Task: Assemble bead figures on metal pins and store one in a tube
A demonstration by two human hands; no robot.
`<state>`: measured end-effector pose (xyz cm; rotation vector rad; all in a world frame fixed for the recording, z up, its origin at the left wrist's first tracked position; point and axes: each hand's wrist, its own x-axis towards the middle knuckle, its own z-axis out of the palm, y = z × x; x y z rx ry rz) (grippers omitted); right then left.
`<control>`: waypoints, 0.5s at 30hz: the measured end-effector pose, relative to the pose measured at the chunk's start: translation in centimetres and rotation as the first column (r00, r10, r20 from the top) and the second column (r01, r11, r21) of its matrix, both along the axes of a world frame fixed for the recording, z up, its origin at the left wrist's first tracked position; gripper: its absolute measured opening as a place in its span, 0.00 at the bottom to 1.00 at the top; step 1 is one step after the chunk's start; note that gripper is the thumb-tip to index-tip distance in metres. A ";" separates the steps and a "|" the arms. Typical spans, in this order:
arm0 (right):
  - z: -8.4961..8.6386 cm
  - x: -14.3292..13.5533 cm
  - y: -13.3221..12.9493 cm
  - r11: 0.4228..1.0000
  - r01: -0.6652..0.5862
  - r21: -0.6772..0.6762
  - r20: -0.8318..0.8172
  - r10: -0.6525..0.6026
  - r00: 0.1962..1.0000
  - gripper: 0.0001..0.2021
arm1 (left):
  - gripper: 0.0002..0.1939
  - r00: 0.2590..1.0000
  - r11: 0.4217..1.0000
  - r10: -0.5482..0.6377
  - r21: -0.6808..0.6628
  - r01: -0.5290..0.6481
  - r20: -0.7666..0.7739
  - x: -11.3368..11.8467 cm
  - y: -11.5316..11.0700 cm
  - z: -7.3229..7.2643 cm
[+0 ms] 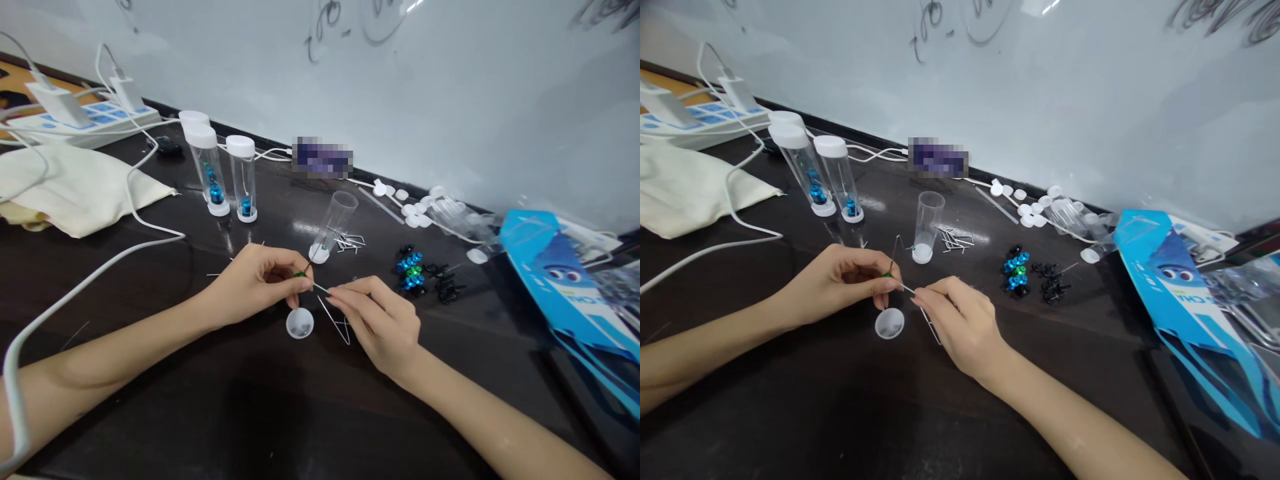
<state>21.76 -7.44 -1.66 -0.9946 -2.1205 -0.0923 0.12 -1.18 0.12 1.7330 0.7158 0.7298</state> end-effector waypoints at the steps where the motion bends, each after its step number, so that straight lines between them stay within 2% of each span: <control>1: 0.1 -0.1 0.0 1.000 0.003 -0.012 -0.016 -0.003 1.000 0.09 | 0.04 1.000 1.000 0.004 0.010 -0.004 0.002 0.0 0.0 0.0; 5: 0.6 -0.5 -0.2 0.994 -0.005 -0.109 -0.134 -0.010 0.991 0.07 | 0.04 1.000 0.998 0.025 0.064 -0.024 -0.009 0.0 -0.2 0.0; 8: 0.9 -0.9 -0.3 0.971 -0.008 -0.238 -0.236 -0.050 0.970 0.07 | 0.05 0.999 0.994 0.033 0.103 -0.030 -0.027 0.0 -0.4 0.1; 15: 0.8 -1.5 -0.8 0.854 -0.061 -0.517 -0.361 -0.153 0.920 0.09 | 0.05 0.997 0.975 0.041 0.220 -0.024 -0.072 0.0 -0.6 0.2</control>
